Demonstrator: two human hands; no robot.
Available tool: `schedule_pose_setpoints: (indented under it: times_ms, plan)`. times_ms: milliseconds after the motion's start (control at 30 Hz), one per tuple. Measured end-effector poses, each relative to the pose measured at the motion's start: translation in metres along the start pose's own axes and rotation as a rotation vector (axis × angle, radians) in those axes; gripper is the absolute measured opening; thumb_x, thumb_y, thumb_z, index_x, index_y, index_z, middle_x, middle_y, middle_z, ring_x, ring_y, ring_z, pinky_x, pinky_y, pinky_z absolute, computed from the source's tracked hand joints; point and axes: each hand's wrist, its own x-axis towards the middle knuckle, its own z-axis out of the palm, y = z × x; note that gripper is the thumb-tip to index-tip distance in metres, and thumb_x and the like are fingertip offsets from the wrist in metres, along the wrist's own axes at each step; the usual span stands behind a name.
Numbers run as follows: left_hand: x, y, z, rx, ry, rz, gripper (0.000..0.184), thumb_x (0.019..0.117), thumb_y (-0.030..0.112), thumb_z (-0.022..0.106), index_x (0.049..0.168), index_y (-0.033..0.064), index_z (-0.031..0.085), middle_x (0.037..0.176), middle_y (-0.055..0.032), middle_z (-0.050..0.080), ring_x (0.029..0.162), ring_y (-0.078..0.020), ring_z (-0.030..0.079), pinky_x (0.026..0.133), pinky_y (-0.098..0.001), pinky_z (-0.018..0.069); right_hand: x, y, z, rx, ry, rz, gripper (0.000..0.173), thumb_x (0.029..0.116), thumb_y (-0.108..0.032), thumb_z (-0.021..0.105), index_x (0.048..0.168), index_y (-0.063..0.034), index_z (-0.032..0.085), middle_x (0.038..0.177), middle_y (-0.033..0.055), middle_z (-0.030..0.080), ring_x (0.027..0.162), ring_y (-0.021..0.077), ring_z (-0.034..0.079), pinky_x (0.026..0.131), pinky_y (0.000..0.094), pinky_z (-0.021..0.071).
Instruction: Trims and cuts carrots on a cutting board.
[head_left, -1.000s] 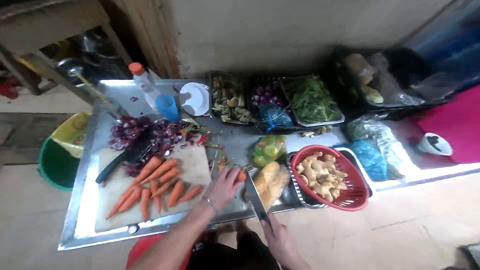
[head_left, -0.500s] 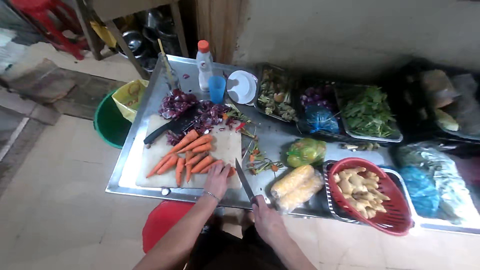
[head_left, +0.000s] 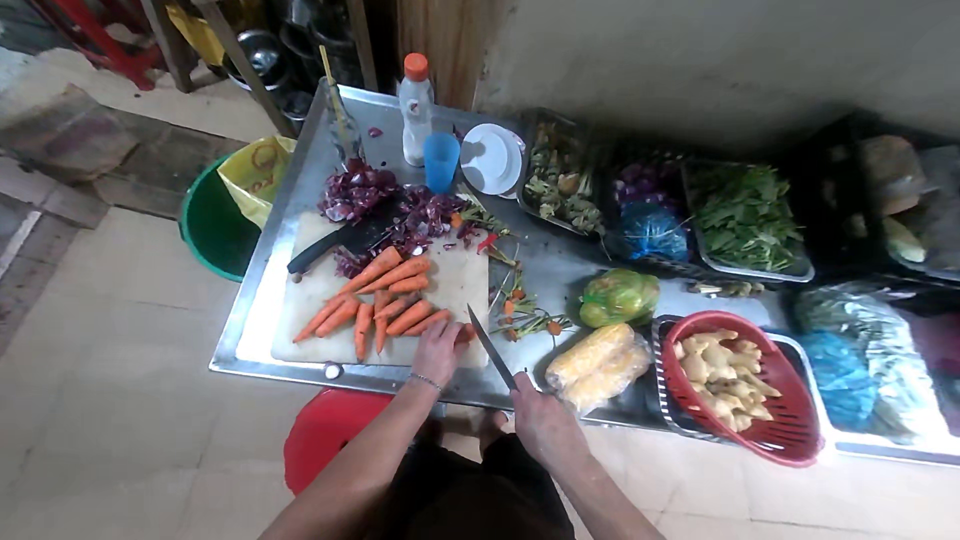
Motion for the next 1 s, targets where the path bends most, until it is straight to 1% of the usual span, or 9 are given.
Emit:
schedule_pose_setpoints:
  times_ms: [267, 400, 533, 667, 767, 833, 867, 933, 1000]
  plan:
    - [-0.001, -0.002, 0.001, -0.094, 0.033, 0.026, 0.029, 0.0931, 0.016, 0.076, 0.119, 0.0042, 0.072, 0.117, -0.0184, 0.069, 0.115, -0.0357, 0.064, 0.103, -0.0496, 0.0513, 0.009, 0.005, -0.019, -0.041, -0.098, -0.063, 0.042, 0.1116, -0.041, 0.032, 0.14, -0.0165, 0.05, 0.099, 0.0174, 0.072, 0.097, 0.0382, 0.072, 0.083, 0.0548, 0.0577]
    - [-0.002, -0.004, 0.004, -0.098, 0.069, 0.044, 0.029, 0.0913, 0.014, 0.077, 0.118, 0.0036, 0.072, 0.118, -0.0179, 0.069, 0.115, -0.0349, 0.065, 0.104, -0.0485, 0.0519, 0.032, -0.004, 0.0, -0.01, -0.14, -0.026, 0.042, 0.1117, -0.042, 0.032, 0.141, -0.0172, 0.049, 0.104, 0.0174, 0.072, 0.103, 0.0374, 0.071, 0.087, 0.0548, 0.0568]
    - [-0.001, -0.004, 0.004, -0.066, 0.032, -0.002, 0.034, 0.0929, 0.018, 0.077, 0.124, 0.0065, 0.069, 0.122, -0.017, 0.067, 0.118, -0.0334, 0.064, 0.104, -0.0485, 0.0516, 0.052, 0.002, 0.028, 0.048, -0.091, -0.053, 0.044, 0.1114, -0.042, 0.031, 0.144, -0.0166, 0.047, 0.105, 0.0177, 0.072, 0.102, 0.038, 0.072, 0.086, 0.0562, 0.0575]
    - [0.0, -0.007, 0.004, 0.004, -0.016, 0.006, 0.039, 0.0959, 0.024, 0.074, 0.131, 0.009, 0.064, 0.13, -0.0192, 0.063, 0.122, -0.0352, 0.062, 0.107, -0.0495, 0.0499, 0.054, 0.015, 0.018, 0.124, -0.055, 0.026, 0.047, 0.1107, -0.044, 0.033, 0.149, -0.0195, 0.046, 0.111, 0.0188, 0.072, 0.107, 0.0389, 0.07, 0.09, 0.0573, 0.0564]
    - [0.0, -0.007, 0.007, 0.057, -0.022, -0.003, 0.039, 0.0984, 0.024, 0.07, 0.134, 0.0097, 0.064, 0.135, -0.0198, 0.061, 0.126, -0.0355, 0.06, 0.108, -0.049, 0.0493, 0.044, 0.034, 0.011, 0.293, 0.086, 0.12, 0.044, 0.1105, -0.043, 0.036, 0.141, -0.0159, 0.052, 0.104, 0.0166, 0.072, 0.099, 0.0359, 0.072, 0.086, 0.0556, 0.0574]
    - [0.0, -0.003, 0.011, 0.099, 0.001, -0.005, 0.036, 0.1005, 0.018, 0.065, 0.136, 0.0108, 0.064, 0.139, -0.0189, 0.059, 0.129, -0.0346, 0.058, 0.11, -0.048, 0.0485, 0.031, 0.05, 0.006, 0.422, 0.15, 0.127, 0.045, 0.1102, -0.043, 0.039, 0.141, -0.0132, 0.053, 0.098, 0.0158, 0.072, 0.093, 0.0339, 0.072, 0.085, 0.0542, 0.0576]
    - [0.0, 0.001, 0.014, 0.118, 0.023, -0.001, 0.035, 0.1009, 0.014, 0.062, 0.136, 0.0119, 0.064, 0.142, -0.0182, 0.058, 0.131, -0.034, 0.057, 0.11, -0.0473, 0.0481, 0.024, 0.058, 0.007, 0.468, 0.186, 0.12, 0.045, 0.1101, -0.042, 0.04, 0.141, -0.0119, 0.054, 0.094, 0.0151, 0.072, 0.089, 0.033, 0.072, 0.082, 0.0537, 0.058]
    - [0.002, 0.01, 0.021, 0.137, 0.076, 0.037, 0.037, 0.0997, 0.008, 0.058, 0.136, 0.0129, 0.064, 0.145, -0.0186, 0.055, 0.135, -0.034, 0.054, 0.112, -0.0461, 0.0472, 0.011, 0.072, 0.014, 0.523, 0.265, 0.106, 0.04, 0.1095, -0.04, 0.043, 0.132, -0.0099, 0.058, 0.082, 0.0126, 0.069, 0.077, 0.0302, 0.071, 0.073, 0.0519, 0.0579]
    - [0.009, 0.021, 0.024, 0.138, 0.087, 0.074, 0.039, 0.0991, 0.011, 0.06, 0.138, 0.0136, 0.063, 0.146, -0.0172, 0.054, 0.137, -0.0337, 0.051, 0.114, -0.0456, 0.0449, -0.003, 0.08, 0.022, 0.552, 0.286, 0.115, 0.036, 0.1091, -0.039, 0.044, 0.127, -0.0105, 0.058, 0.076, 0.0102, 0.066, 0.069, 0.0275, 0.069, 0.067, 0.0497, 0.0576]
